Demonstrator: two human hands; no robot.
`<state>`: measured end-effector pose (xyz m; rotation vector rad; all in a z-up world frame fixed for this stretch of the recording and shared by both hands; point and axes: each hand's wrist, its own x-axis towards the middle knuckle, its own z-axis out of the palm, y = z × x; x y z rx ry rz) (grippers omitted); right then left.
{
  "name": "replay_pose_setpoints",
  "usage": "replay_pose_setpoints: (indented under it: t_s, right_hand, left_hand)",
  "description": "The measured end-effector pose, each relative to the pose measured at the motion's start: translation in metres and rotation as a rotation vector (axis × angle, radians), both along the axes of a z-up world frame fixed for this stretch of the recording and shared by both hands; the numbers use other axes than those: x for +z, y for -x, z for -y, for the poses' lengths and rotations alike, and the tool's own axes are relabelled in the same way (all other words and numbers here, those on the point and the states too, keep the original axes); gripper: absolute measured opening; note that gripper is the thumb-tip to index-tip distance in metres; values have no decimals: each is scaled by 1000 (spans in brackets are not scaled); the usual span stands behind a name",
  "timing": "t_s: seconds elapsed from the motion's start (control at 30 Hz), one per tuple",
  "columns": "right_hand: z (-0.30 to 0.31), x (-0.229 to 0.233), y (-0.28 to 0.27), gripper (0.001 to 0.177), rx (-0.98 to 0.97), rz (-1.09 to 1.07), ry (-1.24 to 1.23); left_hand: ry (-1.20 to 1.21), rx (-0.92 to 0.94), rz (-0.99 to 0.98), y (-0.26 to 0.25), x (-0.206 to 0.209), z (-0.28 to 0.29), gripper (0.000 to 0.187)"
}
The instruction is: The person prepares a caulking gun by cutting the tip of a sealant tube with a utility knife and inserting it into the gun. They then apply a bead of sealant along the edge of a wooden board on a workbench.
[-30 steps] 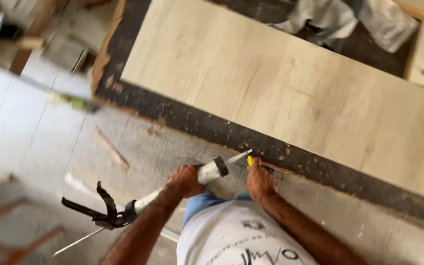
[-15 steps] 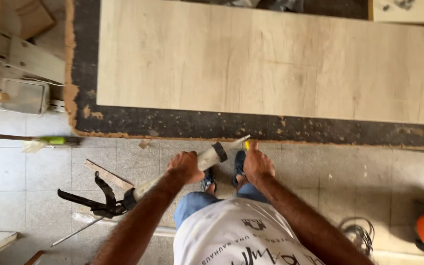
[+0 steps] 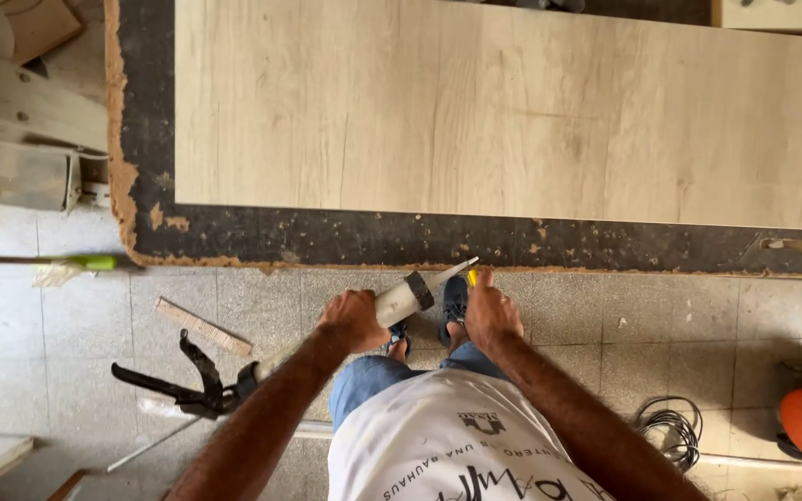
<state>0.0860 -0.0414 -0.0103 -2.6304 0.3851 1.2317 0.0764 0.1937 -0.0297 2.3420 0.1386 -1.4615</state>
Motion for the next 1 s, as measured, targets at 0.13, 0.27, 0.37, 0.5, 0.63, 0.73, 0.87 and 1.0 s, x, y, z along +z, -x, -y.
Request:
replay_pose_setpoints:
  t_s: [0.13, 0.27, 0.37, 0.5, 0.63, 0.73, 0.87, 1.0]
  right_hand:
    - [-2, 2, -2, 37, 19, 22, -5]
    - [5, 3, 1, 31, 26, 43, 16]
    - [7, -10, 4, 31, 64, 43, 29]
    - [24, -47, 12, 28, 63, 49, 0]
    - [27, -25, -2, 25, 11, 30, -61]
    - [36, -28, -4, 24, 112, 54, -35]
    - [43, -27, -7, 23, 131, 205, -108]
    - [42, -10, -24, 35, 345, 481, -97]
  left_hand:
    - [13, -9, -47, -8, 9, -2, 69]
    - [76, -28, -114, -14, 0, -12, 74]
    - [259, 156, -284, -20, 10, -18, 59]
    - [283, 111, -159, -2, 8, -16, 72]
    - [248, 164, -50, 15, 24, -12, 67]
    - [292, 268, 90, 35, 37, -12, 68]
    - [337, 390, 294, 61, 32, -13, 60]
    - [294, 490, 454, 74, 40, -11, 53]
